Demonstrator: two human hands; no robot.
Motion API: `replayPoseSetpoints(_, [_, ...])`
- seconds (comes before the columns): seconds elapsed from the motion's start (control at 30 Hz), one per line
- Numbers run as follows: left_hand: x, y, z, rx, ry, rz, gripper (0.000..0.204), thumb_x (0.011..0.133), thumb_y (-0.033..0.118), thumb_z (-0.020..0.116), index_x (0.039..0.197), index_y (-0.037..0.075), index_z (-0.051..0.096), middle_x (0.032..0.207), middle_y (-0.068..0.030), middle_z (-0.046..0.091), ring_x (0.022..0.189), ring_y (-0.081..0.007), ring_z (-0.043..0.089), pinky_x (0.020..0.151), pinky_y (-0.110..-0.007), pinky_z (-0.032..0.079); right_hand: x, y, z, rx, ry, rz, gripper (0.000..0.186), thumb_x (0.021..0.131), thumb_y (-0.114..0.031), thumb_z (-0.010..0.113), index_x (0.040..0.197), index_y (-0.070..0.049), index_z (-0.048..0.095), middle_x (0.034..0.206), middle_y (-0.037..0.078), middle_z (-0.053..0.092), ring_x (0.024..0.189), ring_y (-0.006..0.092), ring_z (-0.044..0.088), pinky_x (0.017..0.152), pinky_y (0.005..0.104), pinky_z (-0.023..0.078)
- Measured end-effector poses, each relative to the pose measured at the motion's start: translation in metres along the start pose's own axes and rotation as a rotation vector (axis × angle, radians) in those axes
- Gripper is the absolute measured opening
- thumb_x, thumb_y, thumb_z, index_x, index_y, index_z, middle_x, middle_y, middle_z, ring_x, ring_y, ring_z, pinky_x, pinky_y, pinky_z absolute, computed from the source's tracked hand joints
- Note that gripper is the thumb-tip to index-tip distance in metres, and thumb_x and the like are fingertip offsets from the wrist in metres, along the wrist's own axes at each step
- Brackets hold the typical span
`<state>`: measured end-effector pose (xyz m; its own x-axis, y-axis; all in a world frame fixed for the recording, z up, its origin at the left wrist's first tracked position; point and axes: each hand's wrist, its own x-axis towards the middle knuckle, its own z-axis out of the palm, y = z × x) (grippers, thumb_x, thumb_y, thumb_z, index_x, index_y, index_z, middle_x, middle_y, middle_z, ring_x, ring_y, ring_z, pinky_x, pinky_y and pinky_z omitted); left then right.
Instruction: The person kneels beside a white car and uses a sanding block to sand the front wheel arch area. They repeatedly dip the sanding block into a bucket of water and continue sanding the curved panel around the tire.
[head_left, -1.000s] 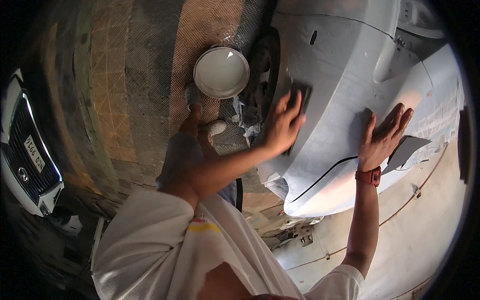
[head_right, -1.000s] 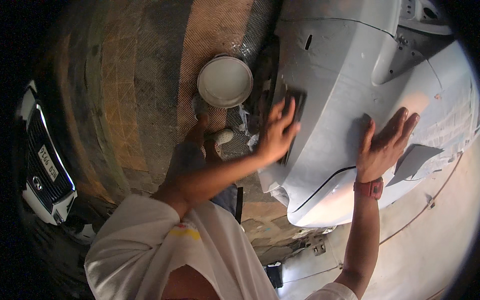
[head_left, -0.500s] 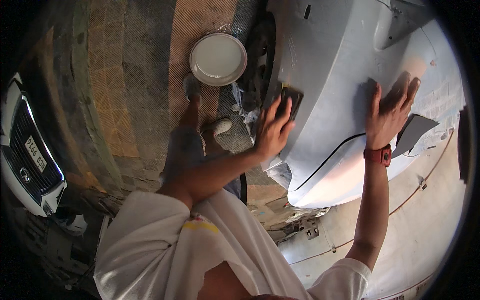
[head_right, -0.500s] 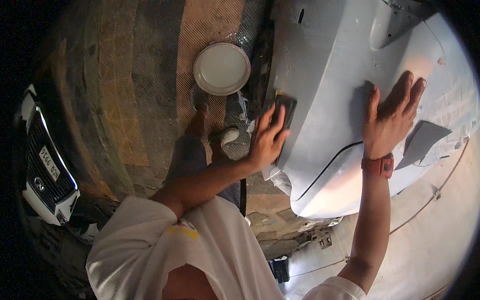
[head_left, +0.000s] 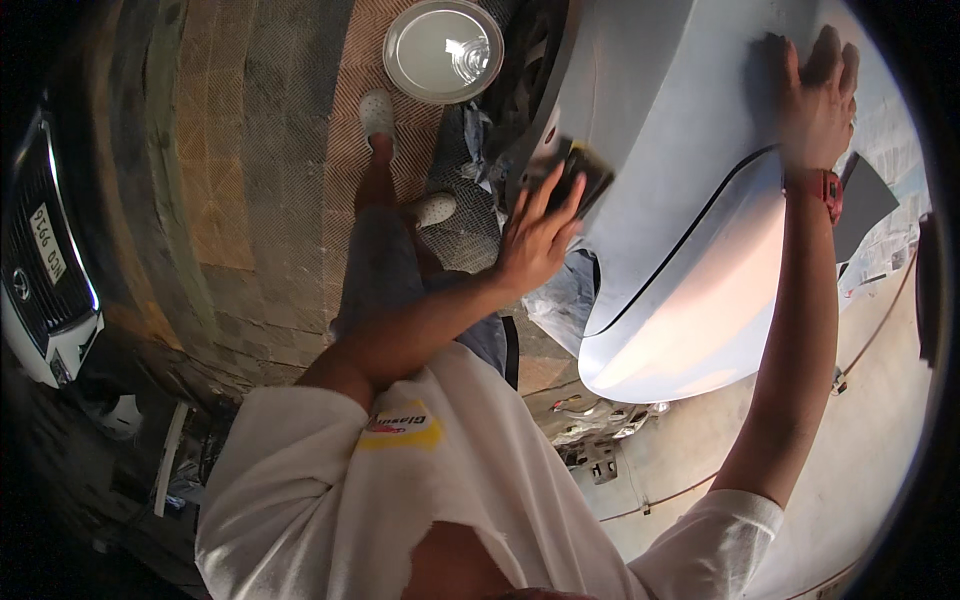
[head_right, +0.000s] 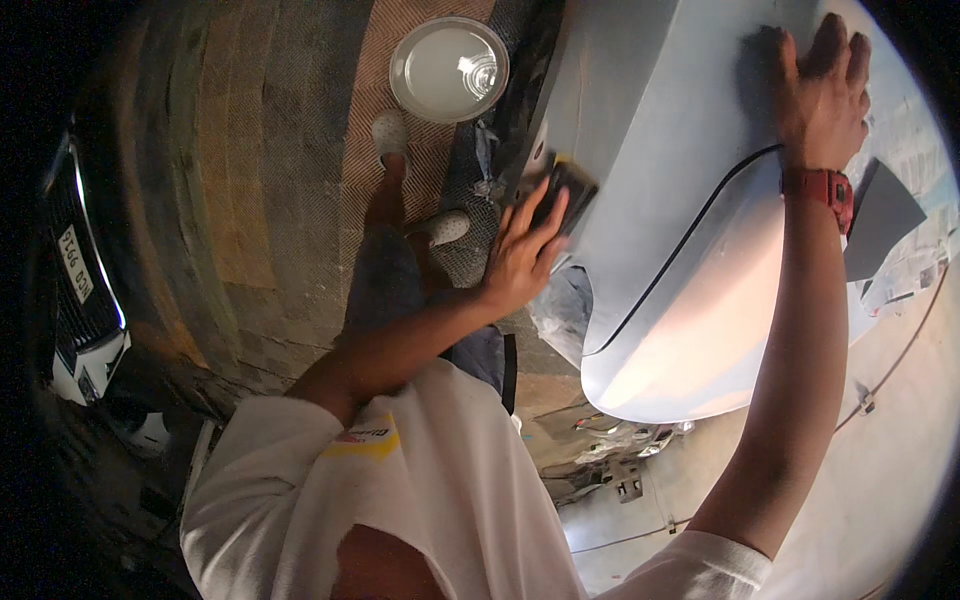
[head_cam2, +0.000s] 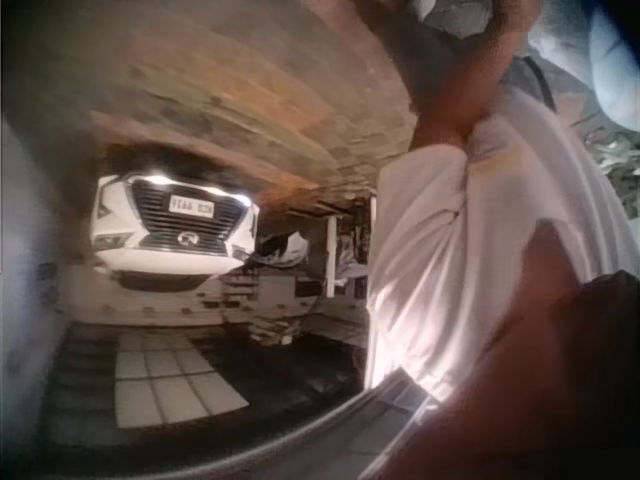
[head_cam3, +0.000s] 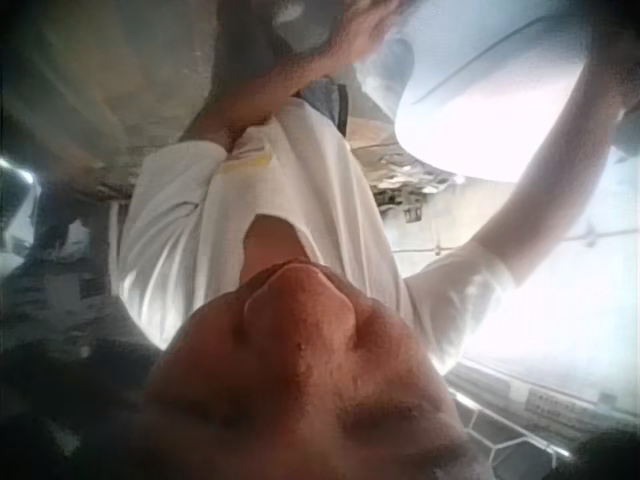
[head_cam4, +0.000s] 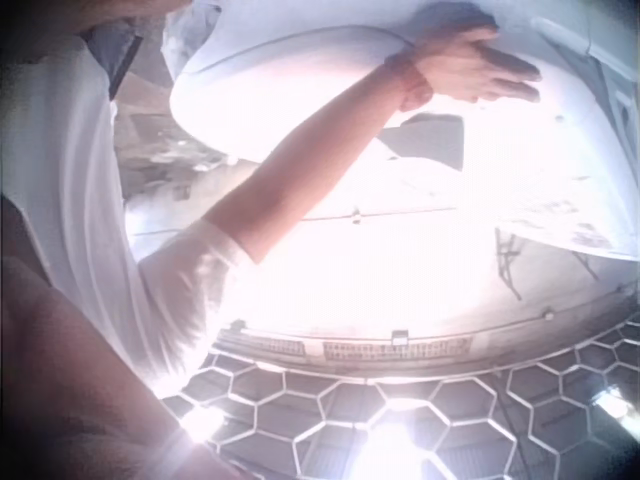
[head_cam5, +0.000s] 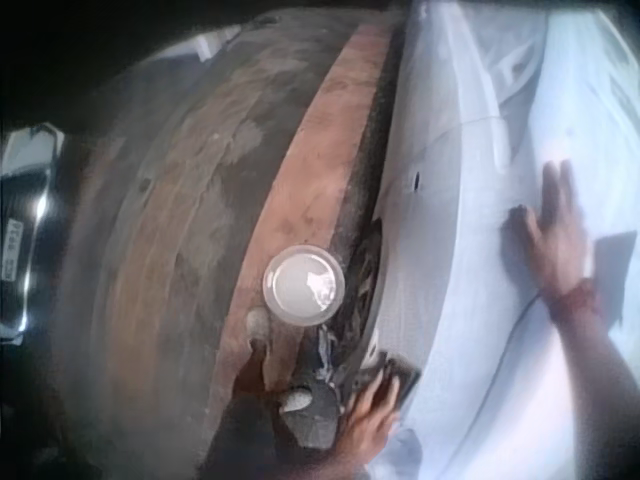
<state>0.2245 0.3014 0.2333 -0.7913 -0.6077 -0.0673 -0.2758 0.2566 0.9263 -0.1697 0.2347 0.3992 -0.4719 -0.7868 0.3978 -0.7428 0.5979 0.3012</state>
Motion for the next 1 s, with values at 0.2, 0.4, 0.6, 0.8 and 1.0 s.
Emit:
replayPoseSetpoints(0.2, [0.113, -0.026, -0.013, 0.035, 0.173, -0.123, 0.059, 0.105, 0.028, 0.065, 0.161, 0.014, 0.052, 0.16, -0.0281, 0.048, 0.145, -0.0465, 0.049, 0.122, -0.055, 0.038, 0.002, -0.001, 0.005, 0.027, -0.031, -0.036, 0.088, 0.101, -0.075, 0.043, 0.169, -0.02, 0.032, 0.174, 0.016, 0.033, 0.141, 0.0496, 0.055, 0.11, 0.0643, 0.049])
replayPoseSetpoints(0.4, [0.007, -0.011, 0.004, 0.014, 0.166, -0.002, 0.066, 0.1, 0.017, 0.068, 0.163, 0.014, 0.05, 0.162, -0.0296, 0.046, 0.142, -0.0493, 0.051, 0.118, -0.056, 0.038, 0.007, -0.013, -0.01, -0.019, -0.154, -0.033, 0.089, 0.103, -0.065, 0.042, 0.169, -0.008, 0.026, 0.173, 0.027, 0.026, 0.135, 0.0525, 0.057, 0.107, 0.0655, 0.052])
replayPoseSetpoints(0.6, [0.026, -0.027, 0.003, 0.047, 0.162, 0.043, 0.067, 0.101, 0.017, 0.066, 0.165, 0.014, 0.047, 0.162, -0.0286, 0.046, 0.145, -0.0488, 0.049, 0.12, -0.059, 0.036, 0.006, 0.011, 0.015, 0.017, -0.045, 0.025, 0.09, 0.096, -0.084, 0.046, 0.169, -0.033, 0.037, 0.176, 0.005, 0.034, 0.148, 0.0461, 0.049, 0.118, 0.061, 0.046])
replayPoseSetpoints(0.8, [0.093, -0.038, -0.009, 0.062, 0.213, 0.006, 0.062, 0.103, 0.024, 0.067, 0.162, 0.012, 0.051, 0.159, -0.0286, 0.05, 0.143, -0.0468, 0.052, 0.121, -0.061, 0.037, 0.015, 0.014, 0.025, 0.05, -0.034, 0.03, 0.093, 0.093, -0.088, 0.045, 0.169, -0.035, 0.036, 0.177, 0.003, 0.033, 0.15, 0.0452, 0.048, 0.119, 0.0615, 0.044])
replayPoseSetpoints(1.0, [-0.064, -0.025, 0.014, 0.01, 0.035, 0.078, 0.067, 0.1, 0.016, 0.069, 0.163, 0.008, 0.049, 0.165, -0.0295, 0.041, 0.145, -0.0493, 0.049, 0.121, -0.06, 0.035, 0.013, 0.031, 0.029, 0.007, -0.058, 0.068, 0.097, 0.091, -0.089, 0.045, 0.169, -0.032, 0.036, 0.176, 0.005, 0.034, 0.149, 0.0456, 0.049, 0.119, 0.0613, 0.044])
